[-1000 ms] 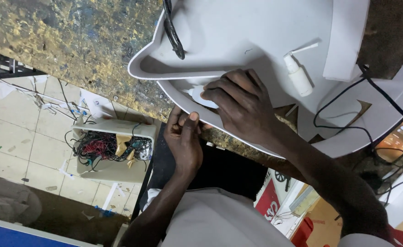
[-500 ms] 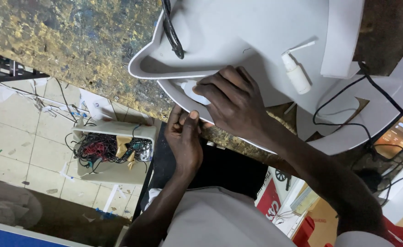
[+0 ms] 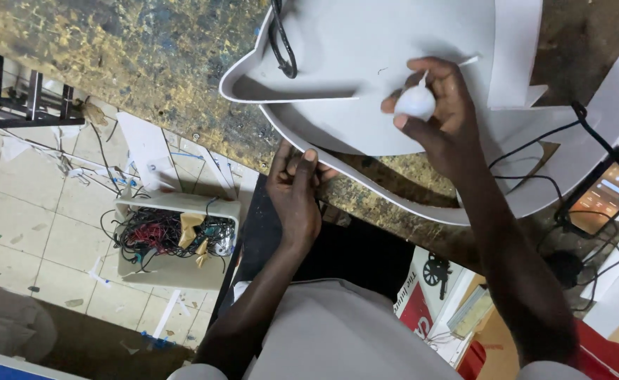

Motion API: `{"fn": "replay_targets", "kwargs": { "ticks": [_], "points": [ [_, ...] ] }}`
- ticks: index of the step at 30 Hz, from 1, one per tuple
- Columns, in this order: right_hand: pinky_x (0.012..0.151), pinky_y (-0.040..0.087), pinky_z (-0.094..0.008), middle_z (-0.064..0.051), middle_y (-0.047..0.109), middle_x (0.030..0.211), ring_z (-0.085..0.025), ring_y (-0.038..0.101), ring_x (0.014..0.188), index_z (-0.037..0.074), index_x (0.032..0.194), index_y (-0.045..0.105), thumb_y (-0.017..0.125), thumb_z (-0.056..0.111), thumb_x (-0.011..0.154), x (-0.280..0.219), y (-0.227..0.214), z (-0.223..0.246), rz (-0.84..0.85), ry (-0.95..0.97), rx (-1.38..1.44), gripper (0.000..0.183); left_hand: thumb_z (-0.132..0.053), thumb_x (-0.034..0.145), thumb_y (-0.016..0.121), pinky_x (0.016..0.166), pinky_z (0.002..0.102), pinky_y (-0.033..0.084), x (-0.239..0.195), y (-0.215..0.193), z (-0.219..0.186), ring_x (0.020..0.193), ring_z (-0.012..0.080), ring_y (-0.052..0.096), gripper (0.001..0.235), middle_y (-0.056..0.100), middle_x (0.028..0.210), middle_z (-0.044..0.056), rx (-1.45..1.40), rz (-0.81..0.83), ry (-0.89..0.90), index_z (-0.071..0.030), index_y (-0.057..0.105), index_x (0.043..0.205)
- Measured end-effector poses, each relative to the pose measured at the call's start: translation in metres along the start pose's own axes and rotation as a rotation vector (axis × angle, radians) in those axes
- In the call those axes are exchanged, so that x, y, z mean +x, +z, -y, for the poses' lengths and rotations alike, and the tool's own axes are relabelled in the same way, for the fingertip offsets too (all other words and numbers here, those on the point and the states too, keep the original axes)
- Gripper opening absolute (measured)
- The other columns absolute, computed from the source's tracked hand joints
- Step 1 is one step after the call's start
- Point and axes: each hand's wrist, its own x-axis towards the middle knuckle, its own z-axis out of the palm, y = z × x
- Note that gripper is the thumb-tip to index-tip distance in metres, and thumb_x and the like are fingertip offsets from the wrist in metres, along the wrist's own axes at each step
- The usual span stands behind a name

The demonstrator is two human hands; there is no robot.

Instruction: Applying glue to the edge of a white foam cutout and attaching a thin foam border strip along its perimeter.

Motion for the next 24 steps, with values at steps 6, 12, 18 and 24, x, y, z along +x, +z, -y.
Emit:
{"fn": "replay_targets", "kwargs": {
  "ticks": [6,12,18,24],
  "points": [
    [0.103,0.053,-0.044,-0.009,0.074,0.136,-0.028,0.069,0.129,0.011,0.132,0.074,0.081,0.024,0.114,0.055,-0.003,-0.021,-0.035,-0.161,-0.530,0.023,-0.020,0.100,0.082,0.076,0.037,0.077,-0.003,0.006,-0.004,0.077,0.0179,0.080,0.076,0.066,0.075,-0.003,-0.025,0.008,0.052,0.002,0.054,0.167],
    [0.120,0.057,-0.043,-0.013,0.059,0.153,-0.031,0.062,0.146,0.009,0.143,0.061,0.082,-0.008,0.105,0.056,-0.004,-0.041,-0.025,-0.174,-0.307,0.046,-0.016,0.098,0.083,0.075,0.041,0.076,0.001,0.007,0.002,0.074,0.0149,0.074,0.082,0.052,0.073,-0.006,-0.108,-0.017,0.014,0.006,0.050,0.169],
    [0.090,0.052,-0.052,-0.026,0.061,0.129,-0.044,0.058,0.116,-0.009,0.138,0.062,0.084,-0.016,0.101,-0.002,-0.026,-0.012,-0.293,-0.456,-1.062,0.044,-0.019,0.099,0.083,0.072,0.036,0.076,0.002,0.006,0.004,0.075,0.0172,0.078,0.082,0.066,0.078,-0.001,-0.054,0.000,0.037,0.006,0.049,0.170],
    [0.072,0.056,-0.056,-0.022,0.068,0.130,-0.043,0.064,0.115,-0.001,0.142,0.067,0.095,0.024,0.106,-0.022,-0.055,-0.044,-0.184,-0.159,-1.441,0.052,-0.019,0.099,0.082,0.067,0.034,0.072,0.004,0.003,0.007,0.070,0.0102,0.070,0.083,0.052,0.072,-0.006,-0.006,-0.018,0.042,0.005,0.048,0.171]
  ]
}}
